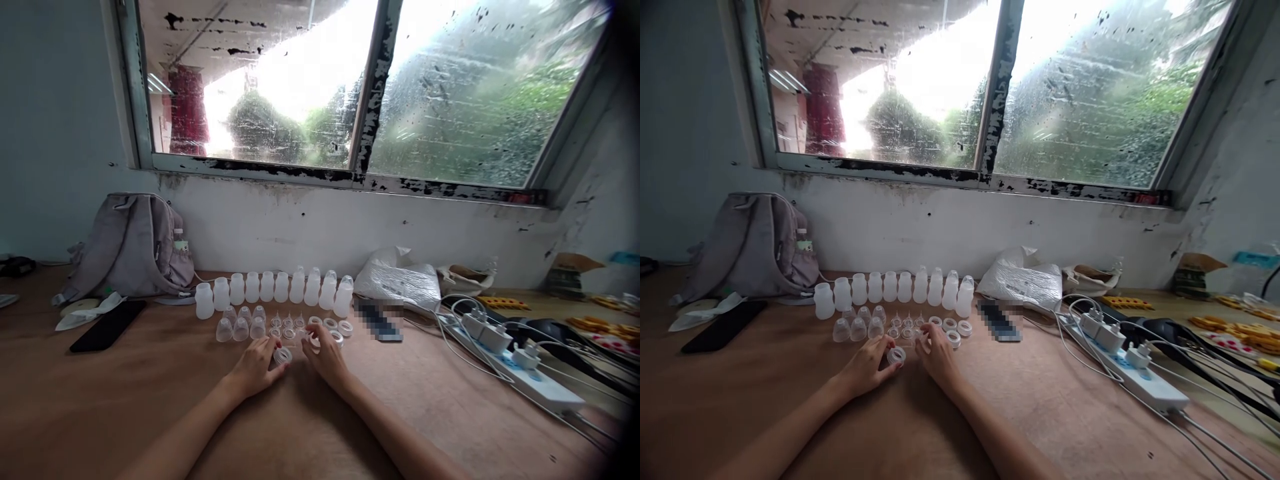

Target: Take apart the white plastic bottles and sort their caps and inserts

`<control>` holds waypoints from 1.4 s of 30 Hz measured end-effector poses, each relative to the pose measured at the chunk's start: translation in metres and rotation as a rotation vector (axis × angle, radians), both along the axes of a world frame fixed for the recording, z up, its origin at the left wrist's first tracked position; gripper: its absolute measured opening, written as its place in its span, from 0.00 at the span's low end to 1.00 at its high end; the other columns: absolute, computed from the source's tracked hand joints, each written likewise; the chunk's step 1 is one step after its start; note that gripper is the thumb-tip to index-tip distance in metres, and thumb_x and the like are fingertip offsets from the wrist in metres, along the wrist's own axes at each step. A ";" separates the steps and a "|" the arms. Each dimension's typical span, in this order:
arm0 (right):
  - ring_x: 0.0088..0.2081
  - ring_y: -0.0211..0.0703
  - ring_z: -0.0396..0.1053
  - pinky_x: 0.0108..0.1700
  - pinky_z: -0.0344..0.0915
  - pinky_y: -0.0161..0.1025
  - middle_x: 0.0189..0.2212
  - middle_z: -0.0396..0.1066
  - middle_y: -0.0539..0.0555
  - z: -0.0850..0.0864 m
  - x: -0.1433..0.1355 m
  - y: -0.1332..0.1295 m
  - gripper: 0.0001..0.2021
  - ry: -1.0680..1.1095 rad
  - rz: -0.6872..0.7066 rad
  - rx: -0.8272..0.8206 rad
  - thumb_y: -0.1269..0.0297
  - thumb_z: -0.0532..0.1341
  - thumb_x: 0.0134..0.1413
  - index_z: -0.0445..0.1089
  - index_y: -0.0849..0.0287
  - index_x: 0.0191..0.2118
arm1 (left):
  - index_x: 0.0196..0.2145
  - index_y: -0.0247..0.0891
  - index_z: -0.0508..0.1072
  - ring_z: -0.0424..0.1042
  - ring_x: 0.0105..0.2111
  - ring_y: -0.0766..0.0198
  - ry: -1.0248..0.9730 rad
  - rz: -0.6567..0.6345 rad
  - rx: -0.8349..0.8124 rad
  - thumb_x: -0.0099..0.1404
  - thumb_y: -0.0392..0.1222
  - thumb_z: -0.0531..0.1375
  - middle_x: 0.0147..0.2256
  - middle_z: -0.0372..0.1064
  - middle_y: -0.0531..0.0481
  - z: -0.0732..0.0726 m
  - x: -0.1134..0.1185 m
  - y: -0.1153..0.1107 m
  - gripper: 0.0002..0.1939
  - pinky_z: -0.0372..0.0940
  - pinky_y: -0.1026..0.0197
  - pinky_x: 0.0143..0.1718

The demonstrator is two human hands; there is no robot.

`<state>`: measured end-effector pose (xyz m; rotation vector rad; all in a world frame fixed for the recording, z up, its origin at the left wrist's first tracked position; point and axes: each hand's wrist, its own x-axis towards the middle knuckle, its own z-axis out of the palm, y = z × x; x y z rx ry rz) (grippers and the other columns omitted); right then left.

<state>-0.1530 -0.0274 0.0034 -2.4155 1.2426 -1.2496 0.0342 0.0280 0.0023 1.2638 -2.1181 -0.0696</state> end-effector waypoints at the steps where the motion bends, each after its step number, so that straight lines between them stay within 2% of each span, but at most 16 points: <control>1: 0.37 0.43 0.62 0.40 0.57 0.39 0.33 0.66 0.54 -0.001 0.000 -0.005 0.07 0.045 -0.037 -0.024 0.69 0.53 0.47 0.61 0.58 0.36 | 0.36 0.39 0.62 0.63 0.34 0.60 0.005 0.001 0.002 0.57 0.45 0.54 0.33 0.63 0.48 0.000 0.000 0.000 0.10 0.60 0.58 0.38; 6: 0.42 0.45 0.61 0.44 0.51 0.41 0.36 0.68 0.54 -0.006 0.003 -0.021 0.08 0.290 -0.142 -0.069 0.69 0.52 0.49 0.63 0.58 0.37 | 0.37 0.39 0.63 0.63 0.35 0.59 0.010 0.008 0.004 0.57 0.46 0.54 0.34 0.63 0.47 0.000 -0.002 0.001 0.11 0.60 0.57 0.39; 10: 0.42 0.46 0.60 0.45 0.50 0.41 0.37 0.68 0.55 -0.009 0.006 -0.025 0.11 0.360 -0.183 -0.079 0.68 0.53 0.49 0.63 0.58 0.41 | 0.37 0.39 0.63 0.63 0.36 0.58 0.011 0.009 0.014 0.57 0.46 0.54 0.34 0.64 0.47 -0.001 -0.002 0.000 0.12 0.60 0.56 0.40; 18: 0.42 0.47 0.60 0.43 0.49 0.41 0.37 0.68 0.55 -0.011 0.006 -0.028 0.10 0.358 -0.217 -0.071 0.66 0.52 0.50 0.62 0.59 0.40 | 0.40 0.40 0.64 0.64 0.37 0.58 -0.006 0.003 0.019 0.57 0.46 0.54 0.36 0.64 0.46 -0.001 -0.003 0.000 0.13 0.60 0.56 0.41; 26: 0.42 0.47 0.60 0.43 0.50 0.42 0.37 0.69 0.55 -0.009 0.004 -0.028 0.11 0.313 -0.181 -0.039 0.67 0.52 0.50 0.62 0.59 0.41 | 0.42 0.40 0.63 0.64 0.39 0.58 -0.020 -0.010 0.014 0.57 0.47 0.54 0.38 0.65 0.46 -0.001 -0.003 0.001 0.15 0.59 0.56 0.43; 30: 0.44 0.48 0.58 0.46 0.50 0.43 0.41 0.66 0.57 -0.006 0.004 -0.024 0.14 0.195 -0.193 -0.119 0.68 0.53 0.50 0.59 0.60 0.45 | 0.44 0.40 0.62 0.63 0.41 0.57 -0.053 0.016 0.021 0.57 0.49 0.55 0.39 0.65 0.46 -0.004 -0.003 -0.001 0.18 0.58 0.54 0.44; 32: 0.44 0.47 0.57 0.47 0.51 0.43 0.41 0.64 0.58 -0.003 0.004 -0.019 0.14 0.133 -0.137 -0.169 0.70 0.51 0.51 0.58 0.61 0.46 | 0.45 0.40 0.62 0.63 0.41 0.56 -0.082 0.049 0.009 0.55 0.51 0.57 0.40 0.65 0.46 -0.006 -0.002 -0.003 0.22 0.57 0.53 0.44; 34: 0.42 0.45 0.59 0.45 0.54 0.42 0.39 0.64 0.57 0.001 0.005 -0.011 0.12 0.125 -0.012 -0.184 0.71 0.50 0.52 0.60 0.61 0.43 | 0.46 0.39 0.61 0.63 0.41 0.55 -0.110 0.060 -0.014 0.54 0.54 0.57 0.41 0.65 0.46 -0.008 0.000 -0.005 0.25 0.57 0.52 0.43; 38: 0.37 0.43 0.61 0.39 0.58 0.38 0.34 0.64 0.55 0.008 0.009 0.008 0.10 0.255 0.270 -0.135 0.71 0.51 0.52 0.61 0.58 0.41 | 0.45 0.39 0.62 0.64 0.40 0.58 -0.098 0.063 -0.047 0.62 0.50 0.48 0.40 0.66 0.47 -0.004 0.005 -0.006 0.17 0.59 0.54 0.42; 42: 0.35 0.41 0.62 0.38 0.59 0.36 0.33 0.63 0.54 0.012 0.013 0.019 0.06 0.366 0.377 -0.070 0.65 0.54 0.51 0.62 0.58 0.37 | 0.42 0.38 0.64 0.65 0.36 0.60 -0.013 0.095 -0.072 0.66 0.45 0.42 0.36 0.67 0.46 0.002 0.009 -0.005 0.16 0.60 0.57 0.38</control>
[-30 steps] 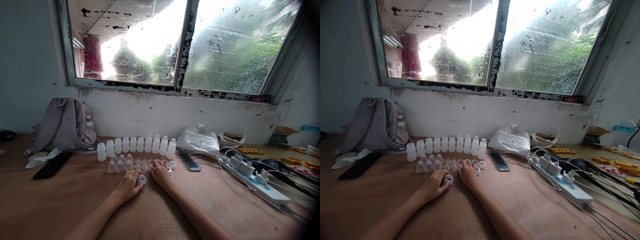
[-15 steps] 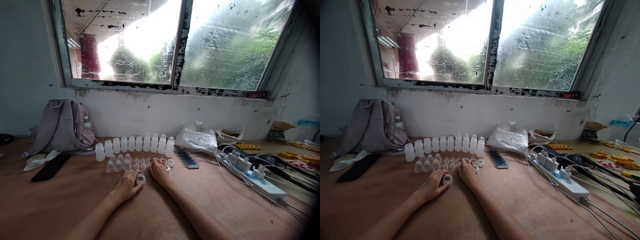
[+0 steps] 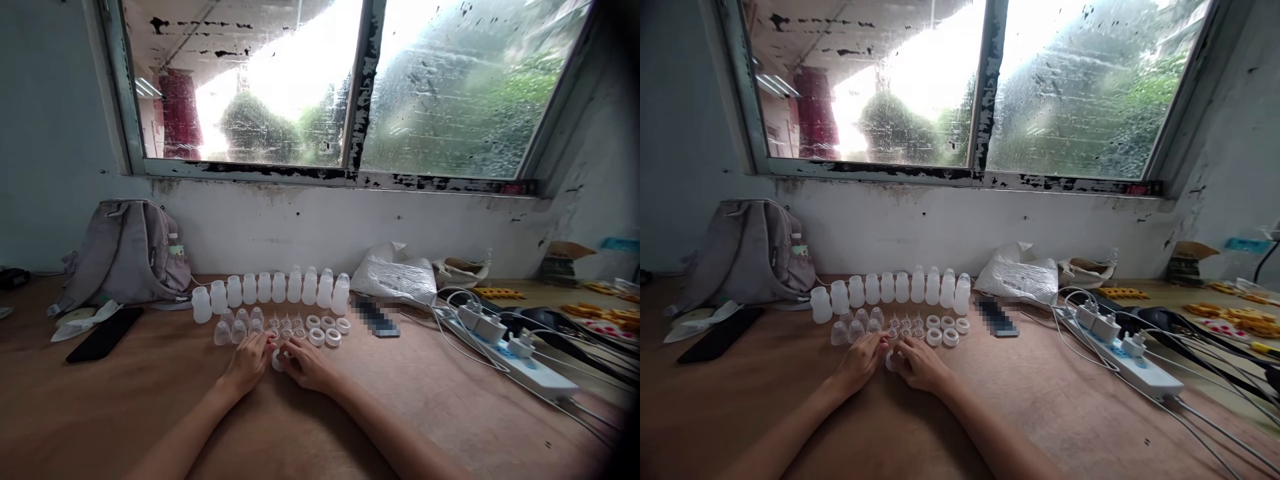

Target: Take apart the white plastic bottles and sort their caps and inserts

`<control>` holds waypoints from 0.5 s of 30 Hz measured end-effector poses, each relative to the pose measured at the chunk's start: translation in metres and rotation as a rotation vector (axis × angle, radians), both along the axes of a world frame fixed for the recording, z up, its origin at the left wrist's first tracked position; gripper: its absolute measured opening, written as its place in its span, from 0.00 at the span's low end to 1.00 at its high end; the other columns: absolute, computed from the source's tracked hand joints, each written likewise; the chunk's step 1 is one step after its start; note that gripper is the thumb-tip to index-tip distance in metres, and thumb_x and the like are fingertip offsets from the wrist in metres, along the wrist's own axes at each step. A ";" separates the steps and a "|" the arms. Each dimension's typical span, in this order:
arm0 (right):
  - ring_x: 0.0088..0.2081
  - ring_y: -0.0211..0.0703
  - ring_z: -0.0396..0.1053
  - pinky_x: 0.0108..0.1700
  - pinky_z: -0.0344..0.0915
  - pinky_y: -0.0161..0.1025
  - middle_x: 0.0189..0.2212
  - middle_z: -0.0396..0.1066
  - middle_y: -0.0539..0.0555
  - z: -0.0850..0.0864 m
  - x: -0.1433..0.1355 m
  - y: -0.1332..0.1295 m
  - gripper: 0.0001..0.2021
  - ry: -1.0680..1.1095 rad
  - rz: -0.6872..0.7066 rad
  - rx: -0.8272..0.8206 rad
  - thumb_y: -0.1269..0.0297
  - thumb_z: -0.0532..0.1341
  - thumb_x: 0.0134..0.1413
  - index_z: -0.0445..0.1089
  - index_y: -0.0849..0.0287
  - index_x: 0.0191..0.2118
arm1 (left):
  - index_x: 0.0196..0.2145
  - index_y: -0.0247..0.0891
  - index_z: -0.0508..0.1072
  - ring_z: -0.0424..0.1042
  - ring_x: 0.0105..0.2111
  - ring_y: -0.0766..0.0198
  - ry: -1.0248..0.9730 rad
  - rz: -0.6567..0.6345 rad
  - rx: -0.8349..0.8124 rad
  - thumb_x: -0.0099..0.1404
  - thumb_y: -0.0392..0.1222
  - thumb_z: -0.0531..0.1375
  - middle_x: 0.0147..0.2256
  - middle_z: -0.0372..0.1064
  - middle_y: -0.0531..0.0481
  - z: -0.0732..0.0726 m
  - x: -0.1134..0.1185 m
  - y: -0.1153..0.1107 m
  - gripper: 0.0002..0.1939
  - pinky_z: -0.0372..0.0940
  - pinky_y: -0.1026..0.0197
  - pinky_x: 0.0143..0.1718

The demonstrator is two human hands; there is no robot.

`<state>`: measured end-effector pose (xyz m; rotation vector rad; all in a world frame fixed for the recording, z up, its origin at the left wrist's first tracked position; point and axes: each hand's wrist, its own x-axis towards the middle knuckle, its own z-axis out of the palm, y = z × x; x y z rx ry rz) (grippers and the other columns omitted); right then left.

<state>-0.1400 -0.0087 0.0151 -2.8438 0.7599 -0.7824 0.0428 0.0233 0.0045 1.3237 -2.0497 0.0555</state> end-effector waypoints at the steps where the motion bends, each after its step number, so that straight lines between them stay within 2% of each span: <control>1: 0.35 0.41 0.62 0.37 0.59 0.36 0.32 0.63 0.54 0.001 0.000 0.000 0.06 0.015 0.004 0.007 0.64 0.55 0.51 0.62 0.58 0.35 | 0.41 0.38 0.64 0.65 0.36 0.60 0.010 -0.003 -0.004 0.65 0.45 0.42 0.36 0.67 0.46 0.001 0.000 0.001 0.16 0.60 0.57 0.38; 6: 0.35 0.41 0.62 0.37 0.59 0.36 0.32 0.63 0.54 0.003 -0.012 -0.004 0.04 0.000 -0.039 -0.015 0.66 0.53 0.53 0.62 0.58 0.34 | 0.41 0.38 0.64 0.65 0.35 0.60 0.015 -0.028 0.030 0.65 0.44 0.44 0.34 0.66 0.47 0.001 -0.006 0.002 0.14 0.61 0.57 0.38; 10: 0.37 0.43 0.62 0.39 0.60 0.39 0.35 0.63 0.57 0.002 -0.049 -0.008 0.07 -0.073 -0.148 -0.081 0.65 0.51 0.54 0.62 0.59 0.37 | 0.39 0.38 0.65 0.64 0.37 0.60 -0.026 -0.091 0.041 0.64 0.42 0.46 0.37 0.66 0.47 -0.001 -0.014 0.004 0.12 0.60 0.57 0.40; 13: 0.36 0.43 0.63 0.38 0.60 0.39 0.36 0.64 0.57 -0.004 -0.086 -0.012 0.08 -0.128 -0.313 -0.095 0.64 0.51 0.53 0.62 0.58 0.37 | 0.36 0.38 0.66 0.63 0.38 0.61 -0.096 -0.138 0.074 0.64 0.41 0.47 0.35 0.66 0.48 -0.003 -0.016 0.006 0.10 0.59 0.58 0.41; 15: 0.32 0.41 0.65 0.35 0.61 0.38 0.36 0.65 0.56 -0.008 -0.105 -0.016 0.09 -0.129 -0.449 -0.050 0.63 0.51 0.52 0.62 0.58 0.38 | 0.34 0.38 0.67 0.63 0.38 0.61 -0.126 -0.150 0.099 0.63 0.41 0.47 0.35 0.65 0.49 -0.004 -0.016 0.006 0.10 0.59 0.58 0.41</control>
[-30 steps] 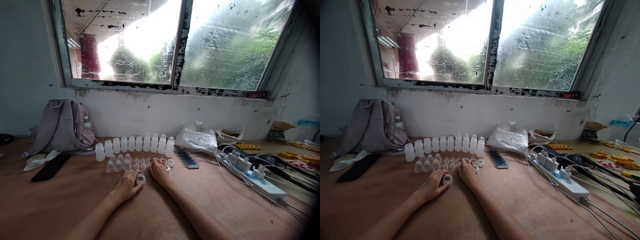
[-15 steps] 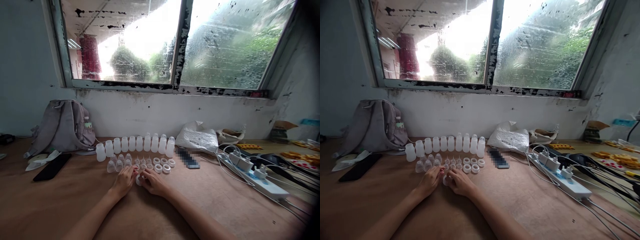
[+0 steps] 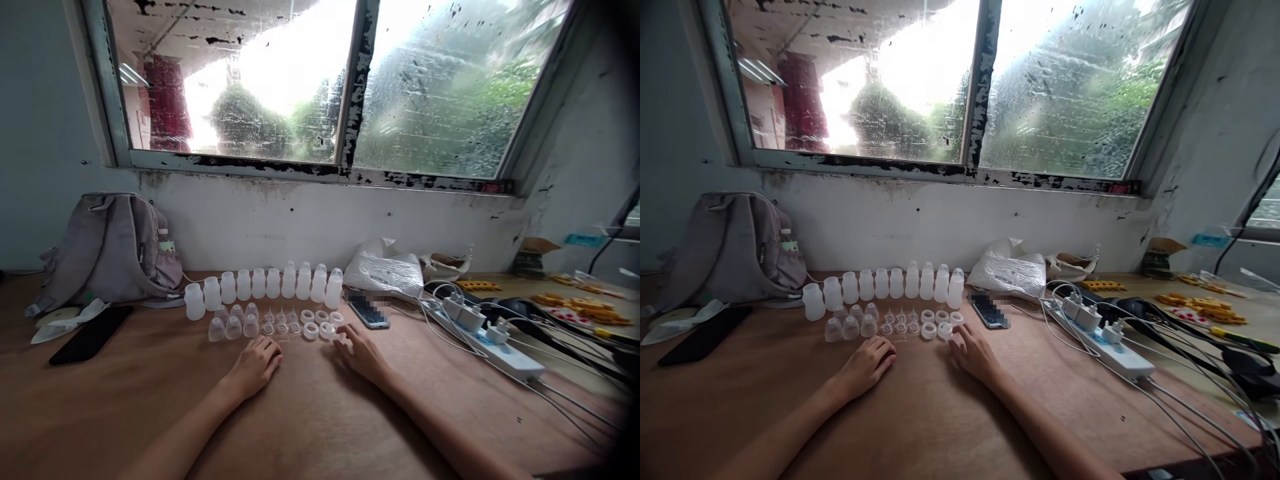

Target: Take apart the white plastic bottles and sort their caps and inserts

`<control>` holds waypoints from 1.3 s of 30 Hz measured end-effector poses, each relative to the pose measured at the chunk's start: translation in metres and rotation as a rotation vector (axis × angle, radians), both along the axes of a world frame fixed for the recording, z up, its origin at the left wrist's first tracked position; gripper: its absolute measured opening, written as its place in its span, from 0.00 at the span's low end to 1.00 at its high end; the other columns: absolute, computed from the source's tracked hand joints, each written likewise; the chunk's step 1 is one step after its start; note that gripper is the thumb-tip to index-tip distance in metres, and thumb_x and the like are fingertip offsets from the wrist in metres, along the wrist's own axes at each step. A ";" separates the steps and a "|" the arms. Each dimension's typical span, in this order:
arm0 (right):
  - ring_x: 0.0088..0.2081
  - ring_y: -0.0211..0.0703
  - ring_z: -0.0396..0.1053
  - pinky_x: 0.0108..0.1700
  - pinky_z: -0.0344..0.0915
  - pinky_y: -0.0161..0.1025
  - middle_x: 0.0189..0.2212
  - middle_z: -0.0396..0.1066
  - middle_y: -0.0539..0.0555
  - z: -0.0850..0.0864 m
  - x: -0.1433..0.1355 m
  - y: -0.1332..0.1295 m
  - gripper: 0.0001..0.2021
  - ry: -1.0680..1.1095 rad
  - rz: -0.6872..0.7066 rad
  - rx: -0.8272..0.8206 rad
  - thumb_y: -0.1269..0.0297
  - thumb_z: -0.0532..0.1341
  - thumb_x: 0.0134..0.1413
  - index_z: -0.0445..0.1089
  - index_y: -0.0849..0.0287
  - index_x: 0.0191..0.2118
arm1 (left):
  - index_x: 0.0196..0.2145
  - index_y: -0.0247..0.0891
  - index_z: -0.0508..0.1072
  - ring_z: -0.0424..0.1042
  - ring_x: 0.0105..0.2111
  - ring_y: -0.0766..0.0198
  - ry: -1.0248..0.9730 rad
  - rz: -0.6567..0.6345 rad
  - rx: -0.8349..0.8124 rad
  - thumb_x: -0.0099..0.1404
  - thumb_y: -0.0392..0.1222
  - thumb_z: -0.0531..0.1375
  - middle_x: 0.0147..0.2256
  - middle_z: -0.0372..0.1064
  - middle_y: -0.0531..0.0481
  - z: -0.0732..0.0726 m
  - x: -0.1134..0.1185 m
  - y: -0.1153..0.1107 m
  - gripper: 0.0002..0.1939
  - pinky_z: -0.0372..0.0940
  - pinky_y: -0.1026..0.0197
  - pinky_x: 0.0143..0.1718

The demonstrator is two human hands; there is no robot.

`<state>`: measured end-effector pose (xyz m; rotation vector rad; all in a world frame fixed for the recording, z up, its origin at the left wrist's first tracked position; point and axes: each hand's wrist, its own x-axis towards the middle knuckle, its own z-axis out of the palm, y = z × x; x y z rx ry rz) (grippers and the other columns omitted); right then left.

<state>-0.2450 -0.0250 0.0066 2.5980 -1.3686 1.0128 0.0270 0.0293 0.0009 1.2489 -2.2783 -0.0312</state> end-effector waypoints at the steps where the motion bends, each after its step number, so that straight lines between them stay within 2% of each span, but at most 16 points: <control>1: 0.29 0.40 0.65 0.33 0.61 0.37 0.35 0.65 0.55 -0.002 -0.007 -0.003 0.09 -0.008 -0.057 0.034 0.62 0.51 0.51 0.62 0.58 0.38 | 0.34 0.38 0.67 0.62 0.37 0.62 -0.005 0.001 0.006 0.63 0.41 0.47 0.35 0.65 0.49 0.000 0.000 0.000 0.10 0.59 0.58 0.41; 3: 0.26 0.38 0.64 0.30 0.60 0.36 0.31 0.65 0.53 -0.006 -0.015 -0.008 0.10 -0.018 -0.130 0.084 0.62 0.50 0.50 0.61 0.59 0.37 | 0.34 0.38 0.66 0.62 0.38 0.62 -0.007 0.004 0.013 0.63 0.40 0.47 0.35 0.65 0.49 0.000 0.001 0.000 0.09 0.59 0.58 0.41; 7: 0.25 0.39 0.63 0.28 0.58 0.34 0.24 0.65 0.51 -0.010 -0.015 -0.017 0.10 -0.048 -0.168 0.101 0.62 0.51 0.46 0.61 0.60 0.35 | 0.35 0.38 0.66 0.62 0.38 0.62 0.002 0.007 0.022 0.63 0.40 0.48 0.35 0.64 0.50 0.001 0.001 0.001 0.09 0.58 0.58 0.41; 13: 0.25 0.39 0.64 0.28 0.58 0.34 0.25 0.66 0.51 -0.012 -0.018 -0.019 0.10 -0.129 -0.208 0.152 0.60 0.51 0.46 0.61 0.59 0.34 | 0.35 0.39 0.65 0.62 0.37 0.62 0.018 -0.002 0.029 0.62 0.40 0.48 0.35 0.64 0.50 0.000 0.002 0.000 0.08 0.59 0.58 0.41; 21: 0.28 0.40 0.65 0.31 0.60 0.35 0.31 0.66 0.54 -0.017 -0.021 -0.024 0.09 -0.162 -0.209 0.162 0.63 0.51 0.44 0.59 0.59 0.34 | 0.36 0.39 0.66 0.63 0.38 0.62 0.004 0.007 0.039 0.63 0.41 0.48 0.36 0.64 0.49 0.000 0.001 0.001 0.09 0.59 0.58 0.41; 29: 0.26 0.40 0.64 0.30 0.60 0.37 0.29 0.64 0.53 -0.017 -0.020 -0.025 0.07 -0.169 -0.205 0.157 0.60 0.52 0.46 0.58 0.58 0.31 | 0.36 0.39 0.66 0.63 0.38 0.62 0.006 0.001 0.036 0.62 0.40 0.47 0.36 0.64 0.49 0.000 0.001 0.002 0.09 0.59 0.58 0.41; 36: 0.23 0.40 0.62 0.26 0.59 0.36 0.22 0.64 0.51 -0.014 -0.019 -0.023 0.09 -0.187 -0.201 0.126 0.57 0.52 0.49 0.58 0.57 0.26 | 0.36 0.39 0.65 0.62 0.38 0.61 0.000 0.007 0.037 0.62 0.40 0.48 0.36 0.64 0.49 0.000 0.001 0.002 0.09 0.59 0.58 0.41; 39: 0.23 0.39 0.63 0.27 0.59 0.35 0.23 0.65 0.52 -0.010 -0.014 -0.019 0.10 -0.207 -0.187 0.086 0.56 0.50 0.52 0.59 0.58 0.29 | 0.36 0.39 0.65 0.62 0.38 0.61 -0.007 0.009 0.035 0.62 0.40 0.48 0.36 0.64 0.49 0.000 0.001 0.002 0.09 0.59 0.58 0.41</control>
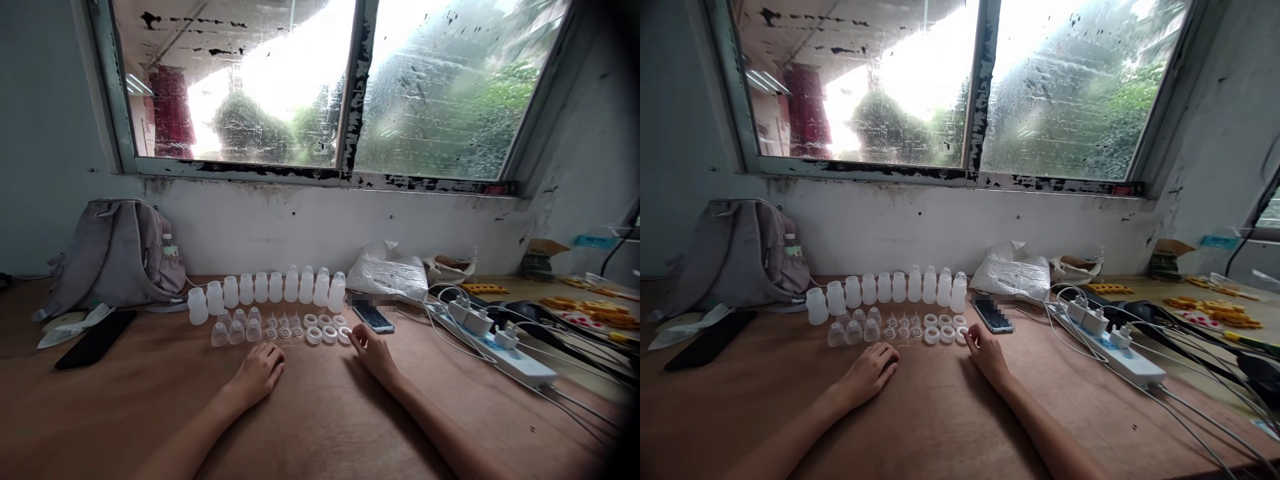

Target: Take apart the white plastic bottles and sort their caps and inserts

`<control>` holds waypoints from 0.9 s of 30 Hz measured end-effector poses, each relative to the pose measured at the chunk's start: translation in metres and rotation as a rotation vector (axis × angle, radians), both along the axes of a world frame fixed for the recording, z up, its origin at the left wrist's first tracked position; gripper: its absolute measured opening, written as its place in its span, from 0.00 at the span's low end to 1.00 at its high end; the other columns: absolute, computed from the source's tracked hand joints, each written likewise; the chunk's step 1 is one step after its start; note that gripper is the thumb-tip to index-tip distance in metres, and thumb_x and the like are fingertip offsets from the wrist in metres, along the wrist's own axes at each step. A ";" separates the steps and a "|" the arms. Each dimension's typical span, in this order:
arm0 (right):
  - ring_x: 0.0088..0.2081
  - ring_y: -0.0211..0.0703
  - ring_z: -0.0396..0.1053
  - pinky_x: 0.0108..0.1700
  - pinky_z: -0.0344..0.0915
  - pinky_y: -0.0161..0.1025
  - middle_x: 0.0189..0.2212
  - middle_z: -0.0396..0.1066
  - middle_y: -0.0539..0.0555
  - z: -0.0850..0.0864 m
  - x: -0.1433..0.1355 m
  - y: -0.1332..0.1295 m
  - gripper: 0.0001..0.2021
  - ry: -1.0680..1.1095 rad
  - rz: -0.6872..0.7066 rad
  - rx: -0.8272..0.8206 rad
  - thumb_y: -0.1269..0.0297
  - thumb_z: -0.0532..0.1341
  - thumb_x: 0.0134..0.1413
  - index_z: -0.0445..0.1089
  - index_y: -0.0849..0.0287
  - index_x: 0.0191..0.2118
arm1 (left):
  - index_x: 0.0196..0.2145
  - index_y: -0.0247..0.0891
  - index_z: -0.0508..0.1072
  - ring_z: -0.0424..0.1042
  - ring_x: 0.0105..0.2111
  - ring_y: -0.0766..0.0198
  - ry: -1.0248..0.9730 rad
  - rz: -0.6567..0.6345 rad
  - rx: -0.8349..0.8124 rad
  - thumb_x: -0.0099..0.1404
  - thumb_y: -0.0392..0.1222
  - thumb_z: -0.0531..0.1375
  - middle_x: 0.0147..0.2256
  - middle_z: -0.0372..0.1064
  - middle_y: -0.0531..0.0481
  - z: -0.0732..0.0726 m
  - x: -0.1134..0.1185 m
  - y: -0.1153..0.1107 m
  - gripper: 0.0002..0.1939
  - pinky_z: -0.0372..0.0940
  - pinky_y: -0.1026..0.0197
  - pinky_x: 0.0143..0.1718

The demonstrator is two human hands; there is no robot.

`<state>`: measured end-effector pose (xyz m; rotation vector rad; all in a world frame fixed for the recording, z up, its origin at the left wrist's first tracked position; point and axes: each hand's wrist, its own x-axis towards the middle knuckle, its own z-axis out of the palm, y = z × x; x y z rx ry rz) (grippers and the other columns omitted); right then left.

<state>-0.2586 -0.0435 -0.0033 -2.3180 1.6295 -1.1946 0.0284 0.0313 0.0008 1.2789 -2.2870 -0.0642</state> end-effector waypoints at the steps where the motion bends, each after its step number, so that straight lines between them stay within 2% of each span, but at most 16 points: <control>1: 0.24 0.39 0.63 0.27 0.59 0.35 0.24 0.66 0.52 0.003 0.004 0.000 0.10 0.017 0.018 -0.015 0.57 0.49 0.52 0.60 0.58 0.31 | 0.36 0.39 0.65 0.62 0.38 0.61 -0.003 -0.001 0.000 0.62 0.40 0.48 0.36 0.64 0.49 0.000 0.000 0.000 0.09 0.59 0.58 0.41; 4: 0.26 0.40 0.65 0.27 0.59 0.35 0.28 0.67 0.54 0.020 0.027 -0.007 0.11 0.139 0.114 -0.063 0.60 0.49 0.53 0.61 0.59 0.38 | 0.36 0.38 0.65 0.62 0.38 0.61 -0.007 -0.003 -0.004 0.62 0.39 0.48 0.36 0.64 0.49 0.000 0.000 0.000 0.09 0.59 0.58 0.41; 7: 0.28 0.42 0.66 0.29 0.58 0.36 0.35 0.68 0.58 0.050 0.064 -0.031 0.15 0.210 0.179 -0.127 0.63 0.50 0.53 0.59 0.60 0.46 | 0.36 0.38 0.65 0.62 0.38 0.61 -0.009 -0.002 -0.013 0.62 0.39 0.48 0.36 0.64 0.48 -0.001 0.000 0.001 0.09 0.59 0.58 0.41; 10: 0.33 0.47 0.67 0.32 0.58 0.38 0.37 0.68 0.60 0.081 0.105 -0.067 0.20 0.239 0.137 -0.110 0.65 0.52 0.51 0.55 0.58 0.52 | 0.37 0.38 0.66 0.62 0.38 0.61 -0.012 0.002 -0.016 0.62 0.39 0.48 0.37 0.64 0.48 -0.001 0.000 0.001 0.09 0.59 0.58 0.41; 13: 0.33 0.49 0.67 0.32 0.58 0.39 0.33 0.69 0.60 0.097 0.135 -0.099 0.25 0.245 0.053 -0.033 0.67 0.54 0.50 0.51 0.59 0.56 | 0.37 0.39 0.66 0.62 0.38 0.61 -0.012 0.008 -0.014 0.62 0.39 0.49 0.37 0.64 0.48 -0.002 0.000 0.000 0.08 0.59 0.58 0.41; 15: 0.31 0.48 0.67 0.31 0.58 0.38 0.30 0.69 0.60 0.095 0.146 -0.110 0.26 0.268 0.020 0.025 0.67 0.55 0.50 0.51 0.60 0.56 | 0.38 0.39 0.65 0.62 0.38 0.61 -0.011 0.010 -0.017 0.62 0.39 0.49 0.37 0.64 0.48 -0.003 0.000 0.000 0.08 0.59 0.58 0.41; 17: 0.31 0.47 0.67 0.30 0.57 0.37 0.30 0.69 0.60 0.086 0.150 -0.109 0.26 0.274 0.011 0.035 0.66 0.55 0.50 0.51 0.61 0.56 | 0.38 0.39 0.65 0.62 0.38 0.61 -0.011 0.008 -0.020 0.62 0.39 0.49 0.37 0.64 0.48 -0.003 0.000 0.000 0.09 0.59 0.58 0.41; 20: 0.35 0.47 0.67 0.31 0.58 0.36 0.40 0.65 0.62 0.064 0.147 -0.096 0.22 0.230 -0.016 -0.068 0.63 0.50 0.55 0.50 0.61 0.55 | 0.38 0.39 0.65 0.62 0.38 0.61 -0.013 0.006 -0.019 0.62 0.39 0.49 0.37 0.63 0.48 -0.002 0.000 0.001 0.09 0.59 0.58 0.41; 22: 0.39 0.47 0.65 0.32 0.59 0.36 0.44 0.61 0.62 0.052 0.144 -0.086 0.19 0.162 -0.036 -0.190 0.61 0.49 0.55 0.53 0.61 0.52 | 0.38 0.39 0.65 0.62 0.38 0.60 -0.010 0.011 -0.014 0.62 0.39 0.49 0.37 0.64 0.48 -0.002 0.000 0.001 0.09 0.59 0.58 0.41; 25: 0.40 0.47 0.64 0.34 0.60 0.38 0.41 0.63 0.60 0.043 0.141 -0.076 0.16 0.053 0.001 -0.267 0.60 0.49 0.55 0.56 0.62 0.47 | 0.44 0.39 0.62 0.63 0.40 0.59 0.017 0.012 -0.027 0.61 0.39 0.50 0.40 0.64 0.47 -0.001 0.000 0.001 0.12 0.60 0.57 0.42; 27: 0.37 0.46 0.65 0.35 0.60 0.39 0.38 0.65 0.58 0.044 0.138 -0.071 0.16 -0.037 0.017 -0.279 0.59 0.48 0.55 0.55 0.61 0.47 | 0.49 0.40 0.57 0.62 0.43 0.59 0.063 0.028 -0.081 0.61 0.39 0.50 0.43 0.62 0.46 -0.001 0.000 -0.001 0.17 0.59 0.55 0.45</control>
